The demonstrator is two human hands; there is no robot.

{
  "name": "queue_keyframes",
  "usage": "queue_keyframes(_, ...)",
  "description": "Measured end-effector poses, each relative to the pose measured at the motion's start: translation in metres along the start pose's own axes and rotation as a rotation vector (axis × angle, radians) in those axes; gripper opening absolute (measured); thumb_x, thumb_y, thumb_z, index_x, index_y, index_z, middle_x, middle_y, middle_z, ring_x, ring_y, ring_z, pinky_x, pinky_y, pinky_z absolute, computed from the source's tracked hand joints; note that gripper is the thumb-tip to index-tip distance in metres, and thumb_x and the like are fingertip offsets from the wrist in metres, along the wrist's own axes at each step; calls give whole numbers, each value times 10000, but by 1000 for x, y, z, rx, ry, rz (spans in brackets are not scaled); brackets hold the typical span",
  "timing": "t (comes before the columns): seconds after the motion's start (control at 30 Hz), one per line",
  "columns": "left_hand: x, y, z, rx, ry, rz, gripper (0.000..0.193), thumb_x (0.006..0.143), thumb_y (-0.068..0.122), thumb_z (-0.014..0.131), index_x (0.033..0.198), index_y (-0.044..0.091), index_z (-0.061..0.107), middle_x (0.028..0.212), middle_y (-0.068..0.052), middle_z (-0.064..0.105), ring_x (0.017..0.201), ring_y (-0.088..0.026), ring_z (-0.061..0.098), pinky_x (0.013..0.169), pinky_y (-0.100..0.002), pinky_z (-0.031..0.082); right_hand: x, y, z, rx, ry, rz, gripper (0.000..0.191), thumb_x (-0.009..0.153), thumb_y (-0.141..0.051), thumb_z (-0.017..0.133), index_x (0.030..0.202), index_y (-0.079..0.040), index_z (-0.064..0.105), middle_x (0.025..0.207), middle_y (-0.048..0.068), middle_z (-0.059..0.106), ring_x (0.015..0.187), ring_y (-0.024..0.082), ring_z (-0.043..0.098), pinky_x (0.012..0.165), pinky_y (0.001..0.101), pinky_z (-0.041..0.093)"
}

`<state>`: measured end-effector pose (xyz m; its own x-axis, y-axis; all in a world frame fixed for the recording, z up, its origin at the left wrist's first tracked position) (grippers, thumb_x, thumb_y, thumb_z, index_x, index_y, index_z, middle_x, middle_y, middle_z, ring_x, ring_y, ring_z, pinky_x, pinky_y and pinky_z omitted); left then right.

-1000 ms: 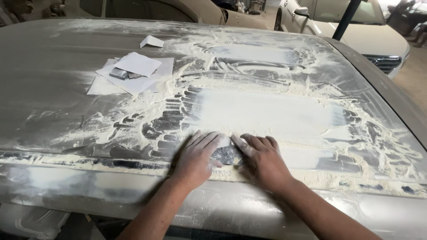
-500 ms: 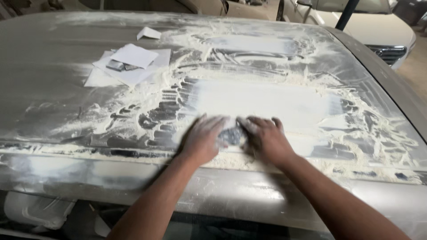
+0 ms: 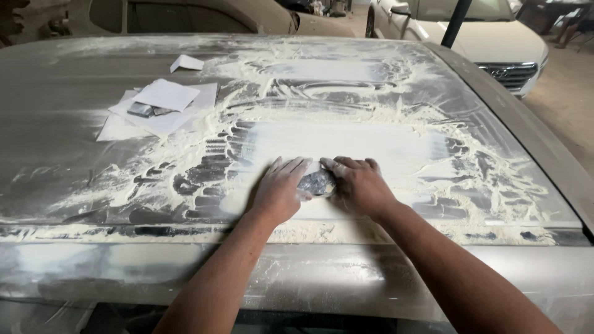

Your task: The person sands a white-painted section on the roof of a silver car using a sanding block held in both hands. The person moves the block back and forth across the surface, generating white dust. The camera remains in a first-person view focused on the hands and the roof throughout.

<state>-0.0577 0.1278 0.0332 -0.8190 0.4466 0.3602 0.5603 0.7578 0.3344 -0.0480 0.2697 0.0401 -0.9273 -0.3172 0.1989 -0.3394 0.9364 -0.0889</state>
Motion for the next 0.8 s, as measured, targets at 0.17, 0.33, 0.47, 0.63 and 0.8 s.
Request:
queue_keyframes(0.17, -17, 19, 18, 27, -31, 1, 765, 835, 299, 746, 1507, 115, 430, 1577, -105, 429, 1469, -286, 354, 1238, -476, 170, -38, 3, 2, 32, 57, -50, 869, 823, -475, 768, 1579, -311, 372, 1538, 91, 496, 1370, 311, 470, 1210, 584, 195)
queue_keyframes(0.33, 3, 19, 20, 17, -41, 26, 723, 869, 297, 738, 1494, 95, 435, 1556, -113, 464, 1461, -255, 392, 1254, -487, 177, -19, 19, 2, 33, 47, -22, 899, 787, -426, 809, 1574, -303, 392, 1540, 102, 487, 1394, 328, 457, 1178, 599, 178)
queue_keyframes(0.47, 8, 20, 18, -14, 32, 36, 695, 862, 255, 749, 1472, 75, 469, 1536, -117, 510, 1459, -255, 423, 1280, -465, 215, -16, 27, -5, 72, 107, -49, 837, 812, -436, 785, 1551, -336, 406, 1530, 61, 530, 1390, 264, 503, 1245, 555, 239)
queue_keyframes(0.63, -1, 30, 34, 13, -20, 45, 731, 820, 208, 764, 1467, 78, 450, 1533, -127, 468, 1434, -287, 390, 1222, -509, 173, -38, 28, 3, 39, 62, -61, 881, 815, -484, 798, 1561, -326, 356, 1515, 81, 495, 1349, 308, 462, 1207, 567, 187)
queue_keyframes(0.8, 20, 34, 29, -4, 12, 47, 718, 872, 252, 754, 1501, 86, 450, 1542, -114, 499, 1462, -277, 429, 1291, -466, 194, -18, 49, 1, -25, -42, 80, 840, 831, -391, 778, 1551, -354, 347, 1549, 26, 478, 1357, 257, 490, 1239, 546, 186)
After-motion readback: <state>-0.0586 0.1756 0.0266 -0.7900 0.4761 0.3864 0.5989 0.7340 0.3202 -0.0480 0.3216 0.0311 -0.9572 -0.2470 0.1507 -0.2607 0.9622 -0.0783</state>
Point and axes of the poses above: each hand's wrist, its own x-axis towards the middle knuckle, its own z-axis out of the palm, y = z × x, the point moved 9 cm from there along x, towards the middle knuckle
